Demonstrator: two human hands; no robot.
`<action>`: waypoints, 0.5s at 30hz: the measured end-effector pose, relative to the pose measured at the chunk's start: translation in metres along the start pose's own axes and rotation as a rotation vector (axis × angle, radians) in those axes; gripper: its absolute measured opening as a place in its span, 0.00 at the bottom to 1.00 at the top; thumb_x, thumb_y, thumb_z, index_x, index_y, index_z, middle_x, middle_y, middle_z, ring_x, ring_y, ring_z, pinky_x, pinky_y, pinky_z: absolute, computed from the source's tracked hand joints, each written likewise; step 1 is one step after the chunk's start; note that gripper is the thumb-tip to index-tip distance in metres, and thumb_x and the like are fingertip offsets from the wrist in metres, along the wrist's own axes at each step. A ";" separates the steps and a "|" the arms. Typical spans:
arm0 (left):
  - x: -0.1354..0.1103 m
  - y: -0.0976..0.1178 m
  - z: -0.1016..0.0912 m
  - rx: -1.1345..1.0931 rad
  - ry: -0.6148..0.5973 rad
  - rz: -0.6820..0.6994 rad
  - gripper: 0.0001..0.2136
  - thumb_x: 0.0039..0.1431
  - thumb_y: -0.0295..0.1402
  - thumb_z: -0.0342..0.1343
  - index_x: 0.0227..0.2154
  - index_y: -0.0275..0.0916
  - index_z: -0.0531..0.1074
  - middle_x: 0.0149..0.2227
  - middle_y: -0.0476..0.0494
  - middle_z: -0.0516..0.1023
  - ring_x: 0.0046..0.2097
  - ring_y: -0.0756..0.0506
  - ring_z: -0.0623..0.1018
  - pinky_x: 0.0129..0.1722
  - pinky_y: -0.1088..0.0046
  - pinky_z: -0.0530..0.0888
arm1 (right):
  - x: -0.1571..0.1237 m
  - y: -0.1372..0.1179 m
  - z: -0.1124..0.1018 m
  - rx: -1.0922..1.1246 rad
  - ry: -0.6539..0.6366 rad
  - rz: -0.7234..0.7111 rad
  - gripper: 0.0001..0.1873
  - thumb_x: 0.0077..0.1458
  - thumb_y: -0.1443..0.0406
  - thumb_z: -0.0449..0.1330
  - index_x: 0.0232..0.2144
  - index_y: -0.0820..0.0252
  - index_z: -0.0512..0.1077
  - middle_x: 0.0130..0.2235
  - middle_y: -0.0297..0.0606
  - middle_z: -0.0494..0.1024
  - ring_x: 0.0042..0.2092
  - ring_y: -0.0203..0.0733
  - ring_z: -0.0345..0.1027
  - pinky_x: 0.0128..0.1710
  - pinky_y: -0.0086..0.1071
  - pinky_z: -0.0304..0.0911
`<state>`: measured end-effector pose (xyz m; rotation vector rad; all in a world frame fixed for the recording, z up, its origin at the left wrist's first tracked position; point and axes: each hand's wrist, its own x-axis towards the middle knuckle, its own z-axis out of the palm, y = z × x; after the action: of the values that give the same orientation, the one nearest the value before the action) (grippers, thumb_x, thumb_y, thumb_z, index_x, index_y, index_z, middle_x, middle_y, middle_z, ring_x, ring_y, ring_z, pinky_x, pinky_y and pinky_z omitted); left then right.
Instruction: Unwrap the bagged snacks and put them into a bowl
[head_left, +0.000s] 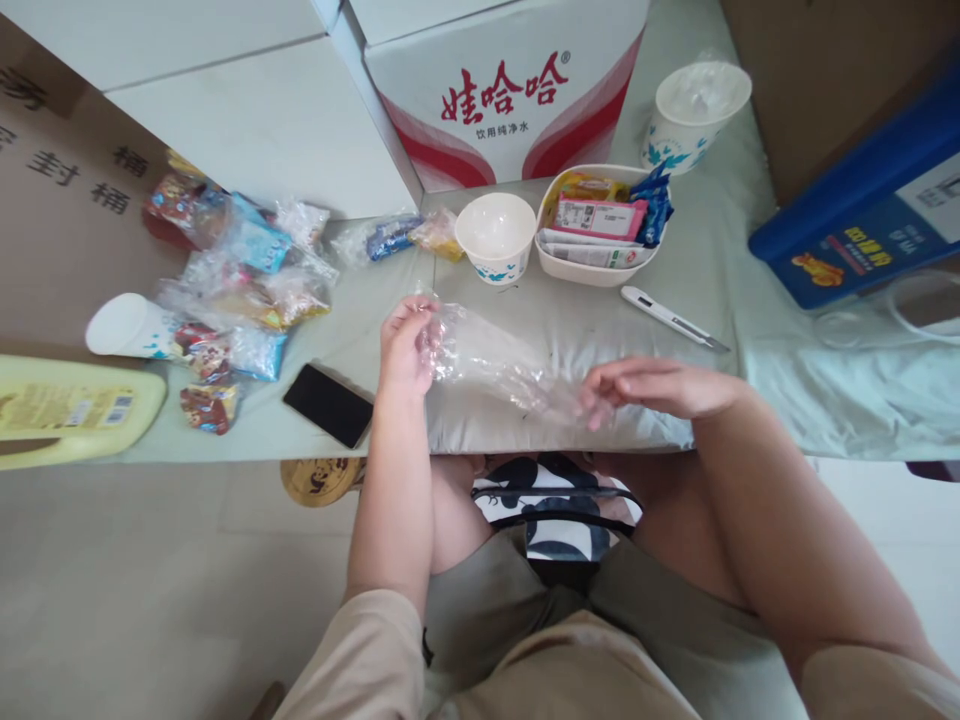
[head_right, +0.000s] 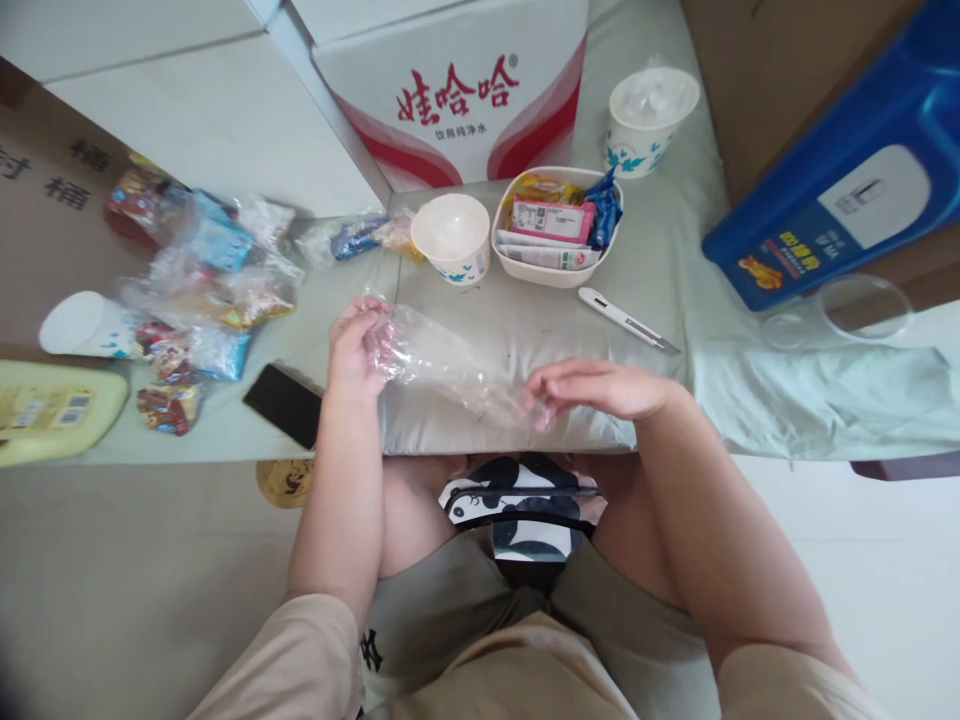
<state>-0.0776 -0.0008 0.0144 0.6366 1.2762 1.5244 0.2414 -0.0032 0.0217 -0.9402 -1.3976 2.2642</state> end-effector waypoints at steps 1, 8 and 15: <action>-0.002 0.001 0.000 0.018 -0.061 -0.033 0.11 0.41 0.31 0.68 0.28 0.40 0.72 0.30 0.52 0.78 0.21 0.56 0.71 0.16 0.80 0.58 | -0.001 0.001 0.000 -0.020 -0.024 0.000 0.30 0.43 0.40 0.71 0.31 0.61 0.81 0.34 0.43 0.83 0.34 0.46 0.79 0.36 0.39 0.75; -0.017 -0.001 0.012 0.211 -0.519 -0.286 0.14 0.40 0.32 0.71 0.32 0.37 0.77 0.33 0.49 0.82 0.22 0.54 0.74 0.20 0.80 0.67 | 0.032 0.021 0.037 0.025 0.083 -0.166 0.32 0.48 0.56 0.74 0.54 0.53 0.72 0.50 0.39 0.81 0.46 0.41 0.77 0.45 0.35 0.73; -0.018 0.001 0.005 -0.054 -0.385 -0.176 0.25 0.56 0.52 0.61 0.53 0.47 0.72 0.46 0.42 0.84 0.43 0.40 0.84 0.35 0.68 0.79 | 0.034 0.016 0.072 -0.081 -0.301 -0.012 0.16 0.63 0.52 0.59 0.30 0.57 0.67 0.19 0.26 0.71 0.18 0.30 0.58 0.19 0.27 0.55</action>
<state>-0.0668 -0.0154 0.0203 0.7220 0.9669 1.2176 0.1690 -0.0395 0.0176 -0.6294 -1.6217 2.4327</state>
